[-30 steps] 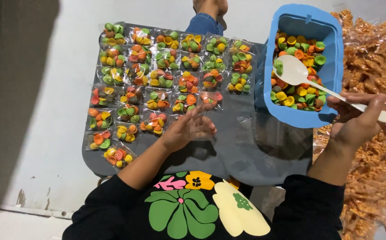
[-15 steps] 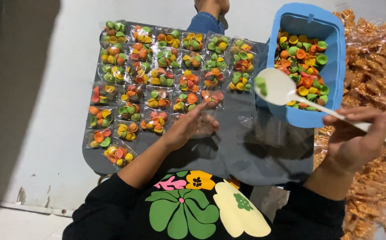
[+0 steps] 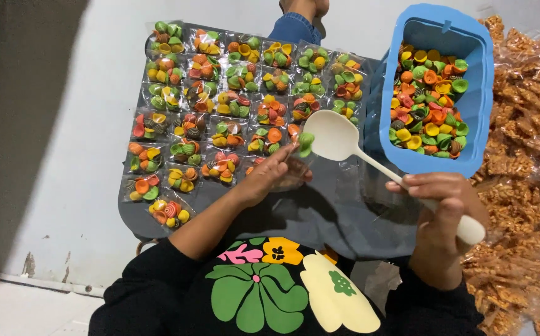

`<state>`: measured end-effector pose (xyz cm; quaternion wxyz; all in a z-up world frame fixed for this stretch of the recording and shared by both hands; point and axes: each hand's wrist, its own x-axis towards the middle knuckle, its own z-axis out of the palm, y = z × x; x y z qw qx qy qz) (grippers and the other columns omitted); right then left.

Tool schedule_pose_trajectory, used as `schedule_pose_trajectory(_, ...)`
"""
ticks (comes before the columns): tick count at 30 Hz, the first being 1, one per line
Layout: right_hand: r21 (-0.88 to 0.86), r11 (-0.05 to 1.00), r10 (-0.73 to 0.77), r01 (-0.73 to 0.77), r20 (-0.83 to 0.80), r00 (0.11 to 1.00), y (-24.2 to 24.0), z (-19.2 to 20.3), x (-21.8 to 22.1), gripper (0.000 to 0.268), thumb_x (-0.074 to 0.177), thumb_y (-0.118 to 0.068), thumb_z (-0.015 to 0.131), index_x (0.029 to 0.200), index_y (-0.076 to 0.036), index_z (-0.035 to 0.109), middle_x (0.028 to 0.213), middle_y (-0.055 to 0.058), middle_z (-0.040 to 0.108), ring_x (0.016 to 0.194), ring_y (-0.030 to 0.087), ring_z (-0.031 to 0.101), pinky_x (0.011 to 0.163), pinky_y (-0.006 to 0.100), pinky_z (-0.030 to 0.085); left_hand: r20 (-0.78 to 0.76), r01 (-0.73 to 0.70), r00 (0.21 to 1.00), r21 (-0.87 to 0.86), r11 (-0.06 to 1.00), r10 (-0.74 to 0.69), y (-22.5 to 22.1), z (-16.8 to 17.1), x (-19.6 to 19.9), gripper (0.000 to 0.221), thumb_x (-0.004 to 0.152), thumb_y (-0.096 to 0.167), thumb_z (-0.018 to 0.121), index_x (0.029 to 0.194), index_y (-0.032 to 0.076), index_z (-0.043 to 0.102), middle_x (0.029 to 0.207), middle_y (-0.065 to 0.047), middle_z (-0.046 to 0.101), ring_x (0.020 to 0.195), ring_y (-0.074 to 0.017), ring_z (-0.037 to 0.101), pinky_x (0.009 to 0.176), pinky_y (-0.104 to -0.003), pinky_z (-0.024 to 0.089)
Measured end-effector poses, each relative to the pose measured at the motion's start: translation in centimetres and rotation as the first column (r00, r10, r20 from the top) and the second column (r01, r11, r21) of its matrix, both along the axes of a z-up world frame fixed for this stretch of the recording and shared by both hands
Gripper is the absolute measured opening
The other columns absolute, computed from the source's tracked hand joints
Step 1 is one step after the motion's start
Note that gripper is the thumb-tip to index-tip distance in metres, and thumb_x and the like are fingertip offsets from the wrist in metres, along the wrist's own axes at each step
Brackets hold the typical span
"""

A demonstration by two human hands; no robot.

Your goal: Manually filling small plastic bags with colorful snacks using a spoon and arranging them on a tray.

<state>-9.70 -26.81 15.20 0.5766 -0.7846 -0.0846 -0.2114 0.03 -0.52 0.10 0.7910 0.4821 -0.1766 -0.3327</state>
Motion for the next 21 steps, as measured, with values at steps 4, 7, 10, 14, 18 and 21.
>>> schedule_pose_trajectory(4, -0.132, 0.991, -0.037, 0.037, 0.003, 0.999, -2.8, -0.5, 0.4, 0.05, 0.115, -0.037, 0.031, 0.098, 0.003, 0.056, 0.112, 0.02, 0.062, 0.09, 0.028, 0.067, 0.091, 0.04, 0.06, 0.032, -0.005, 0.999, -0.033, 0.999, 0.006, 0.0, 0.1, 0.0, 0.098, 0.09, 0.062, 0.06, 0.162, 0.008, 0.022, 0.123, -0.017, 0.069, 0.117, -0.0272, 0.068, 0.107, -0.045, 0.054)
schedule_pose_trajectory(7, -0.428, 0.764, 0.606, -0.482, 0.221, 0.764, -11.0, -3.7, 2.6, 0.005, 0.099, -0.022, 0.056, 0.097, -0.019, 0.059, 0.12, 0.01, 0.067, 0.114, 0.033, 0.074, 0.095, 0.047, 0.075, 0.019, 0.007, 1.0, -0.153, 0.988, -0.004, 0.0, -0.3, 0.0, 0.087, 0.095, 0.054, 0.065, 0.162, 0.011, 0.029, 0.118, -0.011, 0.068, 0.115, -0.0234, 0.067, 0.104, -0.042, 0.054)
schedule_pose_trajectory(10, -0.262, 0.95, 0.001, 0.172, 0.552, 0.834, -10.8, -2.4, 1.6, 0.035, 0.12, -0.016, 0.035, 0.095, 0.005, 0.05, 0.095, 0.023, 0.059, 0.074, 0.039, 0.073, 0.05, 0.034, 0.058, -0.075, -0.01, 0.997, -0.265, 0.964, -0.01, 0.3, 0.0, 0.1, 0.082, 0.094, 0.046, 0.07, 0.157, 0.007, 0.036, 0.118, -0.014, 0.067, 0.114, -0.0307, 0.065, 0.102, -0.048, 0.052)
schedule_pose_trajectory(14, -0.408, 0.789, -0.295, 0.459, 0.404, 0.866, -9.9, -0.6, 0.6, 0.045, 0.13, -0.012, 0.032, 0.105, 0.017, 0.056, 0.096, 0.029, 0.061, 0.077, 0.036, 0.063, 0.074, 0.043, 0.056, -0.163, -0.012, 0.986, -0.303, 0.953, -0.039, 0.5, 0.3, 0.2, 0.078, 0.093, 0.031, 0.07, 0.158, 0.011, 0.032, 0.124, -0.018, 0.061, 0.12, -0.032, 0.061, 0.104, -0.048, 0.052)
schedule_pose_trajectory(18, -0.464, 0.781, -0.296, 0.419, 0.315, 0.902, -9.1, -0.6, 1.7, 0.038, 0.122, 0.008, 0.041, 0.091, 0.017, 0.062, 0.088, 0.026, 0.068, 0.067, 0.029, 0.062, 0.063, 0.035, 0.049, -0.168, -0.007, 0.985, -0.303, 0.953, -0.046, 0.3, 0.4, 0.2, 0.076, 0.094, 0.029, 0.068, 0.158, 0.009, 0.032, 0.121, -0.018, 0.062, 0.117, -0.0306, 0.061, 0.102, -0.047, 0.051)
schedule_pose_trajectory(21, -0.191, 0.912, -0.328, 0.362, 0.187, 0.926, -9.1, -2.5, 3.0, 0.05, 0.125, -0.026, 0.034, 0.101, 0.011, 0.059, 0.1, 0.026, 0.062, 0.075, 0.03, 0.067, 0.072, 0.037, 0.059, -0.193, -0.014, 0.981, -0.263, 0.965, -0.038, 0.3, 0.4, 0.2, 0.085, 0.09, 0.037, 0.073, 0.158, 0.007, 0.031, 0.122, -0.02, 0.061, 0.118, -0.0328, 0.061, 0.101, -0.045, 0.052)
